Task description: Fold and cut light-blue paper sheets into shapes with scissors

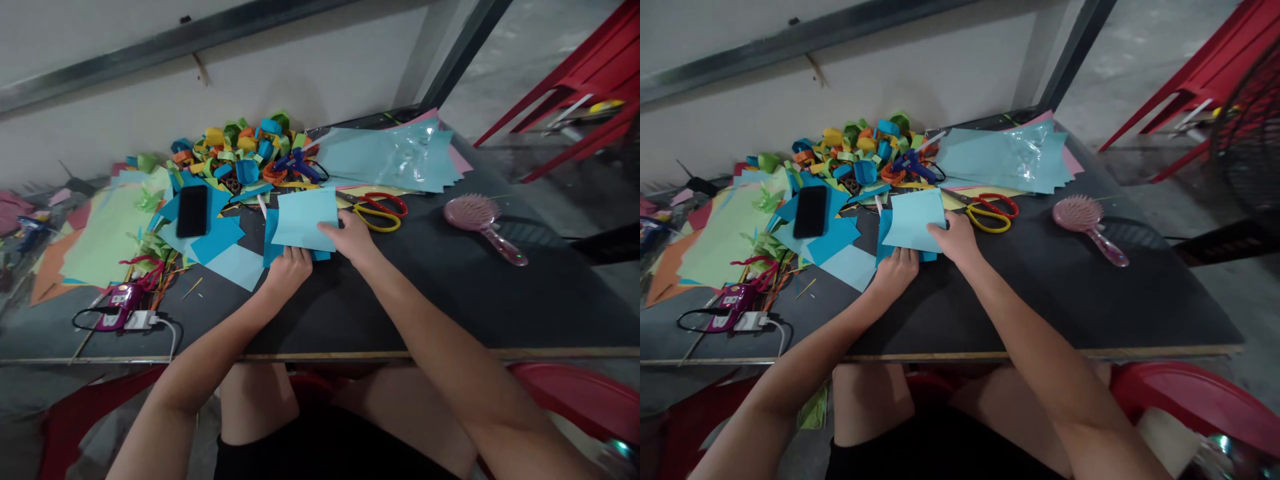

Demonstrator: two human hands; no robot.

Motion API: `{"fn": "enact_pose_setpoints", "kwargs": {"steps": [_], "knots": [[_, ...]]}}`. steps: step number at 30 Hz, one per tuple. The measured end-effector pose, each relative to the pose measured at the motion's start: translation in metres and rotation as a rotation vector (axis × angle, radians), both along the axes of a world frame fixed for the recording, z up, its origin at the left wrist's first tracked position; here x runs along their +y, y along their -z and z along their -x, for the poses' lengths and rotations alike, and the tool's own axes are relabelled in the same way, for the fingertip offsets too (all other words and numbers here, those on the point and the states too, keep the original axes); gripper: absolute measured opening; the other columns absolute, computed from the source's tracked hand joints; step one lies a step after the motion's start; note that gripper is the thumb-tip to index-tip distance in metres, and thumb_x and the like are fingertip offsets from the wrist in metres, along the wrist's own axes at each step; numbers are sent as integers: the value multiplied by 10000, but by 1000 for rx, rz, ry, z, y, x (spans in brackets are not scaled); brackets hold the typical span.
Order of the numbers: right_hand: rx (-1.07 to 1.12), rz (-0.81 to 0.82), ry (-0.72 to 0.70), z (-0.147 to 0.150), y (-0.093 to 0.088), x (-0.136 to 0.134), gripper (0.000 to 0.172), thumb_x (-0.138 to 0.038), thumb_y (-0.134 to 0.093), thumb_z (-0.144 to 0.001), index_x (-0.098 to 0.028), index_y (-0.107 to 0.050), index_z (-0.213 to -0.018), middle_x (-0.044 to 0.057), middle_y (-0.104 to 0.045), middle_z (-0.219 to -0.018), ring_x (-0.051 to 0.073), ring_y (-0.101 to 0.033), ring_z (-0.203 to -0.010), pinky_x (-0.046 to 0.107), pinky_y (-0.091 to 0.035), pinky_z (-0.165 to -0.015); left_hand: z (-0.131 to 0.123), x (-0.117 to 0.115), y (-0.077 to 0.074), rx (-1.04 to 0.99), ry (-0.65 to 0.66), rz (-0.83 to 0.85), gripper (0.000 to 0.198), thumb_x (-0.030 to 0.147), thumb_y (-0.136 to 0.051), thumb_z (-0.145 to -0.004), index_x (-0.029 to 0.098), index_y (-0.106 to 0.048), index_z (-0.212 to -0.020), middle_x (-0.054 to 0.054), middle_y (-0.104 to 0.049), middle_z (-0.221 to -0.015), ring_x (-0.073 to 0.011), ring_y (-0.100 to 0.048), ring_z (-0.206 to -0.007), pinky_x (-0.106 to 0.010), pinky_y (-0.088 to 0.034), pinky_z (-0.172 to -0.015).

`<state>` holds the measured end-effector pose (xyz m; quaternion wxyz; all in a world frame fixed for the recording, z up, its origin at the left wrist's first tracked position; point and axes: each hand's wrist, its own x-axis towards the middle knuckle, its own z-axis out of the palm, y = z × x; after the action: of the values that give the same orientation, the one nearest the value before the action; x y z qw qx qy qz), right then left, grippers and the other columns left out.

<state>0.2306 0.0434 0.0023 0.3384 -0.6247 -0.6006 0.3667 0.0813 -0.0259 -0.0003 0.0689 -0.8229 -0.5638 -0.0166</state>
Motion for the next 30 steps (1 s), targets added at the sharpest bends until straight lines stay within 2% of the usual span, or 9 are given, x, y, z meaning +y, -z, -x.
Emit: {"fn": "enact_pose_setpoints", "kwargs": {"steps": [3, 6, 11, 14, 16, 18, 22, 25, 30], "knots": [[-238, -57, -40, -7, -6, -2, 265, -437, -591, -778, -178, -642, -752, 110, -659, -787, 283, -628, -814, 378, -461, -723, -4, -1, 3, -18, -28, -45, 383, 59, -294, -932, 66, -676, -915, -221, -670, -805, -295, -689, -832, -313, -478, -517], [-148, -17, -131, -11, -3, 3, 243, -407, -643, -749, -171, -650, -808, 90, -662, -773, 262, -634, -765, 374, -475, -703, -5, -2, 5, -37, 11, -21, 356, 80, -321, -941, 72, -677, -930, -219, -673, -814, -286, -690, -834, -321, -512, -552], [120, 141, 17, -9, 11, 10, 640, -343, -821, -563, -157, -596, -1132, 58, -677, -776, 234, -639, -699, 350, -499, -628, 3, -7, -2, -53, 171, -20, 341, 291, -391, -990, 94, -665, -1041, -201, -704, -955, -260, -691, -899, -318, -528, -621], [127, 266, -98, -11, 11, 9, 396, -337, -803, -592, -151, -660, -911, -15, -564, -539, 170, -537, -498, 311, -437, -504, 28, 1, -21, -146, 214, 26, 405, 464, -399, -979, 176, -683, -963, -101, -727, -885, -222, -697, -843, -305, -522, -663], [104, 314, -181, -13, 10, 9, 280, -343, -783, -623, -152, -676, -799, -19, -547, -508, 146, -499, -458, 289, -401, -464, 58, 18, -38, -264, -58, -51, 431, 472, -351, -986, 201, -684, -951, -88, -730, -938, -209, -695, -867, -325, -531, -749], [88, 286, -218, -15, 10, 9, 260, -335, -782, -633, -152, -702, -799, 25, -647, -620, 164, -571, -533, 290, -439, -496, 99, 43, -51, -337, -452, -174, 390, 444, -401, -970, 186, -629, -1152, -123, -697, -1123, -238, -667, -1028, -366, -527, -873], [103, 227, -294, -14, 12, 10, 299, -281, -767, -676, -149, -725, -941, 118, -749, -961, 245, -699, -817, 353, -546, -684, 178, 89, -56, -266, -874, -66, 699, 493, -693, -777, 28, -530, -1273, -308, -541, -1314, -445, -514, -1245, -550, -476, -971], [80, 218, -332, -13, 13, 10, 310, -271, -736, -718, -133, -719, -995, 148, -743, -1031, 272, -705, -888, 377, -555, -722, 210, 104, -49, -154, -956, -15, 813, 537, -726, -725, 20, -502, -1312, -317, -499, -1359, -432, -462, -1306, -517, -454, -1025], [86, 222, -356, -15, 11, 9, 332, -283, -731, -736, -143, -715, -1037, 120, -749, -1035, 251, -706, -878, 341, -550, -717, 218, 113, -47, -48, -974, 154, 876, 670, -642, -710, -4, -562, -1263, -317, -551, -1308, -455, -528, -1223, -504, -490, -958]]}}
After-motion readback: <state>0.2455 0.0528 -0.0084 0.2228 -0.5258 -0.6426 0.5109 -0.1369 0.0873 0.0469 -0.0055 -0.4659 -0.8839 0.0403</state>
